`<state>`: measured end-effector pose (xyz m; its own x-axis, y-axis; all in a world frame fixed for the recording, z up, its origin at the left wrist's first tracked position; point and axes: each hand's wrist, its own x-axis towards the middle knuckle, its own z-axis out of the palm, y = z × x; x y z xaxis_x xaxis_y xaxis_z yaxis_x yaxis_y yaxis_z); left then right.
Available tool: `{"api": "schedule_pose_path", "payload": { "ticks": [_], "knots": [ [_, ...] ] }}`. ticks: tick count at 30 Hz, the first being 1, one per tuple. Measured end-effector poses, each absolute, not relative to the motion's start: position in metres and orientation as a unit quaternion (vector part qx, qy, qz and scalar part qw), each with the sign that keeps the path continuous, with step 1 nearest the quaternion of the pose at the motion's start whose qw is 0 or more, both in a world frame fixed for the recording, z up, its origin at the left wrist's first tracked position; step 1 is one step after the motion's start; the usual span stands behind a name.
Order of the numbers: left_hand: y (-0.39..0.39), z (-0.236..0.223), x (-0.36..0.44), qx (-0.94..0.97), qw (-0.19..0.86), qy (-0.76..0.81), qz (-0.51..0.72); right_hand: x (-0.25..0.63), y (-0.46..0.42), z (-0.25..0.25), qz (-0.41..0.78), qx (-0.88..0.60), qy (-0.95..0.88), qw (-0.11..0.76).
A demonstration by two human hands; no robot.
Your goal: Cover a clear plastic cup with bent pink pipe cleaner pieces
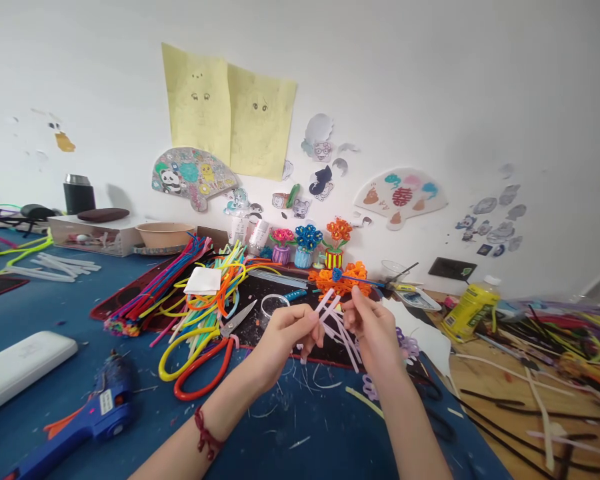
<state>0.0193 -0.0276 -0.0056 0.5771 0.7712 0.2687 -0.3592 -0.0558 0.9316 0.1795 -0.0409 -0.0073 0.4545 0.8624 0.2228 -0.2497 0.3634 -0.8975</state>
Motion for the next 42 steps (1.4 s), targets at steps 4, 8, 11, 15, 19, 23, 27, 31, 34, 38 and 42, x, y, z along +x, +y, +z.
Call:
{"api": "schedule_pose_path", "payload": {
  "ticks": [4, 8, 11, 15, 19, 23, 27, 31, 34, 38, 42],
  "knots": [
    [-0.0274, -0.0062, 0.0194, 0.583, 0.668, 0.173, 0.429, 0.1717, -0.0417, -0.0090, 0.442, -0.388, -0.475, 0.655],
    [-0.0277, -0.0055, 0.0193, 0.583, 0.672, 0.168, 0.425, 0.1686, -0.0423, -0.0099, 0.454, -0.370, -0.518, 0.623],
    [-0.0289, -0.0038, 0.0193, 0.581, 0.682, 0.163, 0.413, 0.1699, -0.0437, -0.0092, 0.470, -0.361, -0.507, 0.626],
    [-0.0300, -0.0027, 0.0196, 0.572, 0.697, 0.156, 0.403, 0.1701, -0.0462, -0.0070, 0.480, -0.348, -0.497, 0.634],
    [-0.0308, -0.0040, 0.0208, 0.571, 0.689, 0.166, 0.414, 0.1686, -0.0458, -0.0076, 0.457, -0.353, -0.485, 0.657],
    [-0.0310, -0.0047, 0.0213, 0.565, 0.687, 0.176, 0.422, 0.1682, -0.0438, -0.0095, 0.422, -0.365, -0.483, 0.675],
    [-0.0301, -0.0035, 0.0208, 0.573, 0.682, 0.172, 0.421, 0.1688, -0.0432, -0.0102, 0.412, -0.377, -0.486, 0.672],
    [-0.0298, -0.0021, 0.0193, 0.581, 0.684, 0.166, 0.410, 0.1697, -0.0437, -0.0096, 0.437, -0.373, -0.494, 0.653],
    [-0.0298, -0.0022, 0.0185, 0.577, 0.694, 0.159, 0.400, 0.1700, -0.0445, -0.0087, 0.453, -0.365, -0.496, 0.645],
    [-0.0297, -0.0028, 0.0187, 0.573, 0.700, 0.156, 0.395, 0.1700, -0.0457, -0.0075, 0.459, -0.363, -0.497, 0.641],
    [-0.0299, -0.0014, 0.0189, 0.579, 0.695, 0.167, 0.393, 0.1697, -0.0460, -0.0076, 0.440, -0.373, -0.497, 0.648]
  ]
}}
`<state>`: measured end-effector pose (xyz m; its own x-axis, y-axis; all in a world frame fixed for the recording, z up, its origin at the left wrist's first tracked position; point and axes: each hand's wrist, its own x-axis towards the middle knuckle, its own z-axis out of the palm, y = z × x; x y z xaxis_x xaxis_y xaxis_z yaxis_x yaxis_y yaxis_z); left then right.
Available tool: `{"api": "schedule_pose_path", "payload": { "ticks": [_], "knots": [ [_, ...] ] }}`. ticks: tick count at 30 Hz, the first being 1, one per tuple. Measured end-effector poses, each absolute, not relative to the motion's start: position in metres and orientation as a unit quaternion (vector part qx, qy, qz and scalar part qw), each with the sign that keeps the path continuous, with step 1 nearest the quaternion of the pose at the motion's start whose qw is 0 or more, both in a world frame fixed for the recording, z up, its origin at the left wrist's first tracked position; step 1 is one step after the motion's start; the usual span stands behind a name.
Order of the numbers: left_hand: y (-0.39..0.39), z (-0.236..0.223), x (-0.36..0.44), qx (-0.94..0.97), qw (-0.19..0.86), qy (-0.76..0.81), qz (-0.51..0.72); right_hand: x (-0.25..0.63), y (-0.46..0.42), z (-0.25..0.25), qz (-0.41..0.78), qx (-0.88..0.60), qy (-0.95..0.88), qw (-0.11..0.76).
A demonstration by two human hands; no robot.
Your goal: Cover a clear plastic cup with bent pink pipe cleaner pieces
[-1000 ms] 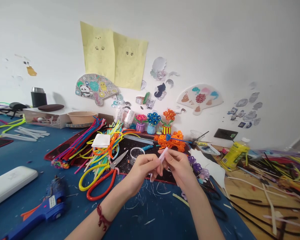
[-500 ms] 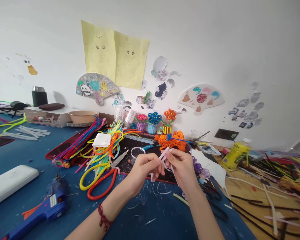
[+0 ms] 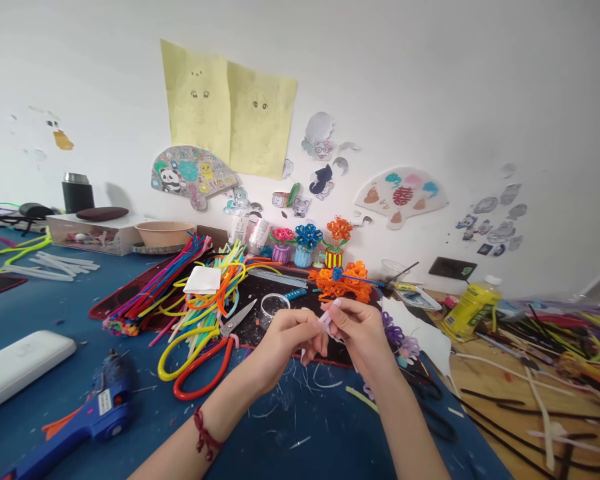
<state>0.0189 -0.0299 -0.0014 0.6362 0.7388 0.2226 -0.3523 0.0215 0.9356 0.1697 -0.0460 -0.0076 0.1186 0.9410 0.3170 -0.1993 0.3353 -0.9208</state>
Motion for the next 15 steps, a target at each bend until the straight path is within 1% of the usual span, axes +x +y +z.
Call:
{"api": "schedule_pose_path", "payload": {
  "ticks": [9, 11, 13, 15],
  "knots": [
    [-0.027, -0.001, 0.020, 0.650, 0.597, 0.261, 0.392, 0.169, -0.044, -0.007, 0.354, -0.421, -0.461, 0.696],
    [-0.026, -0.005, 0.020, 0.698, 0.505, 0.294, 0.414, 0.169, -0.043, -0.007, 0.326, -0.430, -0.459, 0.706],
    [-0.026, -0.009, 0.021, 0.761, 0.348, 0.344, 0.426, 0.169, -0.043, -0.008, 0.298, -0.443, -0.467, 0.704],
    [-0.027, -0.013, 0.021, 0.810, 0.171, 0.382, 0.410, 0.167, -0.043, -0.009, 0.275, -0.458, -0.483, 0.694]
  ]
}}
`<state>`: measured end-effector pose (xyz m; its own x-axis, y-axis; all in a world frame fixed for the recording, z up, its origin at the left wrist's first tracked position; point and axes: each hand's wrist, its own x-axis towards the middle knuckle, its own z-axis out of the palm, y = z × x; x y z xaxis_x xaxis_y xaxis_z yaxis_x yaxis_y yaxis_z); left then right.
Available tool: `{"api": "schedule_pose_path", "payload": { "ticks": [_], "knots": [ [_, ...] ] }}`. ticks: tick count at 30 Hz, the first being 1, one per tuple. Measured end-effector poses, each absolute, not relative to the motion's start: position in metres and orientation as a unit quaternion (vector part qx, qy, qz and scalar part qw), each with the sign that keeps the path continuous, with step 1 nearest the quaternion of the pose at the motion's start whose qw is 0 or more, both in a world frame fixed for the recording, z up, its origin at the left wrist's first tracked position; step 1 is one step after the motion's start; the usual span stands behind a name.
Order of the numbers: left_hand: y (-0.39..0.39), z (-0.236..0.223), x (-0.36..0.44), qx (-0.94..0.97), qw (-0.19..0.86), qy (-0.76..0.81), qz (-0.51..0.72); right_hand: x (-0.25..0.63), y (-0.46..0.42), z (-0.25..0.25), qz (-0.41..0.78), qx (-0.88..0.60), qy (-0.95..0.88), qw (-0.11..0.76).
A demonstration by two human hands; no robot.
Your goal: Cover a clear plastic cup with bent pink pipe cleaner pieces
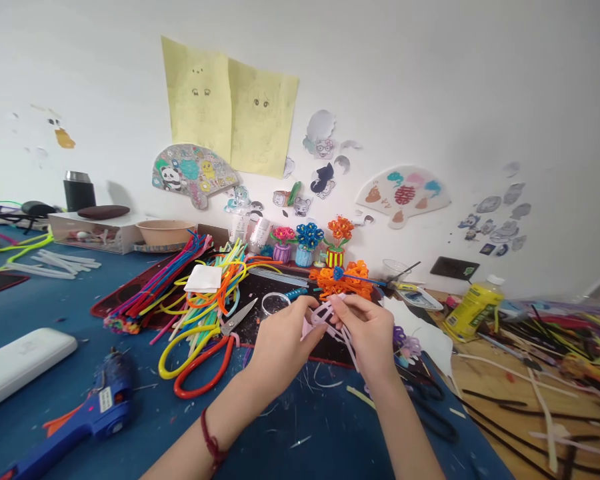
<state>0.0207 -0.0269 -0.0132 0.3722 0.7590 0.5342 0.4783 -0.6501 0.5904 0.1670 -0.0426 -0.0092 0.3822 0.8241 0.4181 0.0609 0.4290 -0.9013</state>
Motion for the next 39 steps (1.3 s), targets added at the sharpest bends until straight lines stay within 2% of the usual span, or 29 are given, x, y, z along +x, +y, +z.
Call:
{"api": "schedule_pose_path", "payload": {
  "ticks": [2, 4, 9, 16, 29, 39],
  "knots": [
    [-0.028, -0.016, 0.020, 0.835, 0.029, 0.392, 0.385, 0.164, -0.042, -0.011, 0.263, -0.466, -0.491, 0.687],
    [-0.029, -0.017, 0.019, 0.840, -0.065, 0.388, 0.373, 0.161, -0.042, -0.012, 0.267, -0.466, -0.491, 0.686],
    [-0.029, -0.019, 0.019, 0.853, -0.155, 0.345, 0.360, 0.157, -0.042, -0.012, 0.281, -0.466, -0.485, 0.685],
    [-0.030, -0.025, 0.019, 0.872, -0.161, 0.336, 0.318, 0.160, -0.042, -0.013, 0.288, -0.473, -0.492, 0.672],
    [-0.032, -0.019, 0.019, 0.885, -0.096, 0.397, 0.223, 0.161, -0.042, -0.012, 0.297, -0.495, -0.475, 0.665],
    [-0.030, -0.020, 0.019, 0.881, -0.088, 0.395, 0.243, 0.165, -0.040, -0.014, 0.291, -0.497, -0.471, 0.668]
  ]
}}
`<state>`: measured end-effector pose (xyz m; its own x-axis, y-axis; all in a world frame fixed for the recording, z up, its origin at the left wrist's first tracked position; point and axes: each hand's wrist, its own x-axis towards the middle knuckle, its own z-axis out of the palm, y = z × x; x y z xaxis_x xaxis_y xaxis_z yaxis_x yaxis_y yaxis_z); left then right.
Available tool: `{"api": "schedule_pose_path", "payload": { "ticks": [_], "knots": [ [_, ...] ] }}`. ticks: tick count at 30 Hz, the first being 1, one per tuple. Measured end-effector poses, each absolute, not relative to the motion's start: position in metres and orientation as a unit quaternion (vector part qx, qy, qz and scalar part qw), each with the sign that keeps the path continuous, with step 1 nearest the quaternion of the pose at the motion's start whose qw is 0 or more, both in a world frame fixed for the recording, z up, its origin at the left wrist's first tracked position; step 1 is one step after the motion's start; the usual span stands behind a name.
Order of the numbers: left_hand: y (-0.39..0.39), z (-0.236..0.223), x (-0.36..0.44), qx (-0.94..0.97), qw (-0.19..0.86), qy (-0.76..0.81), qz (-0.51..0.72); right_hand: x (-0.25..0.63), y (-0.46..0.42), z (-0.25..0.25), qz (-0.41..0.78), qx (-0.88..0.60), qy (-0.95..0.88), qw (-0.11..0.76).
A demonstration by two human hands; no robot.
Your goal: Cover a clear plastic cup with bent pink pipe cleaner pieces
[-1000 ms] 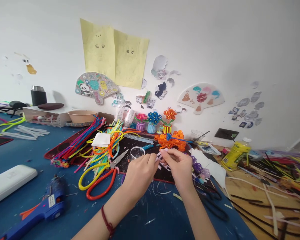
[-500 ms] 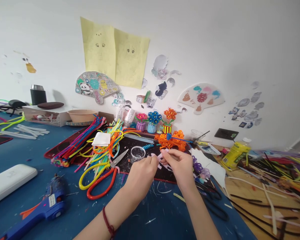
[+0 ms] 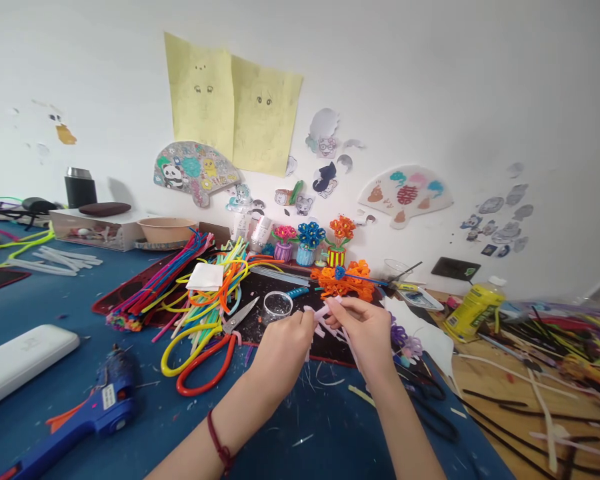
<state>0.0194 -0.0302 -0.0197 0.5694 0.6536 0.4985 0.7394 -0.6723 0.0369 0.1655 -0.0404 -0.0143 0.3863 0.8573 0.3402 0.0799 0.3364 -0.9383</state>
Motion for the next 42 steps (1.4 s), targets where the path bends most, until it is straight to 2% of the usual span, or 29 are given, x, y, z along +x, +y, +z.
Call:
{"api": "schedule_pose_path", "payload": {
  "ticks": [12, 22, 24, 27, 30, 32, 37, 42],
  "knots": [
    [-0.034, -0.012, 0.018, -0.897, 0.058, -0.399, -0.181, 0.163, -0.042, -0.012, 0.281, -0.498, -0.475, 0.669],
    [-0.028, -0.023, 0.021, -0.876, 0.063, -0.391, -0.273, 0.166, -0.042, -0.008, 0.289, -0.484, -0.454, 0.690],
    [-0.027, -0.021, 0.021, -0.862, 0.020, -0.401, -0.308, 0.168, -0.042, -0.007, 0.310, -0.471, -0.441, 0.699],
    [-0.024, -0.014, 0.020, -0.814, -0.116, -0.422, -0.383, 0.172, -0.041, -0.007, 0.350, -0.475, -0.427, 0.685],
    [-0.019, -0.008, 0.016, -0.759, -0.268, -0.408, -0.431, 0.176, -0.042, -0.007, 0.391, -0.493, -0.458, 0.628],
    [-0.016, -0.007, 0.013, -0.736, -0.327, -0.393, -0.444, 0.177, -0.042, -0.009, 0.412, -0.492, -0.503, 0.579],
    [-0.012, -0.007, 0.010, -0.733, -0.357, -0.371, -0.445, 0.174, -0.042, -0.013, 0.415, -0.482, -0.602, 0.482],
    [-0.012, -0.002, 0.007, -0.763, -0.341, -0.345, -0.428, 0.176, -0.041, -0.014, 0.367, -0.502, -0.625, 0.472]
  ]
}}
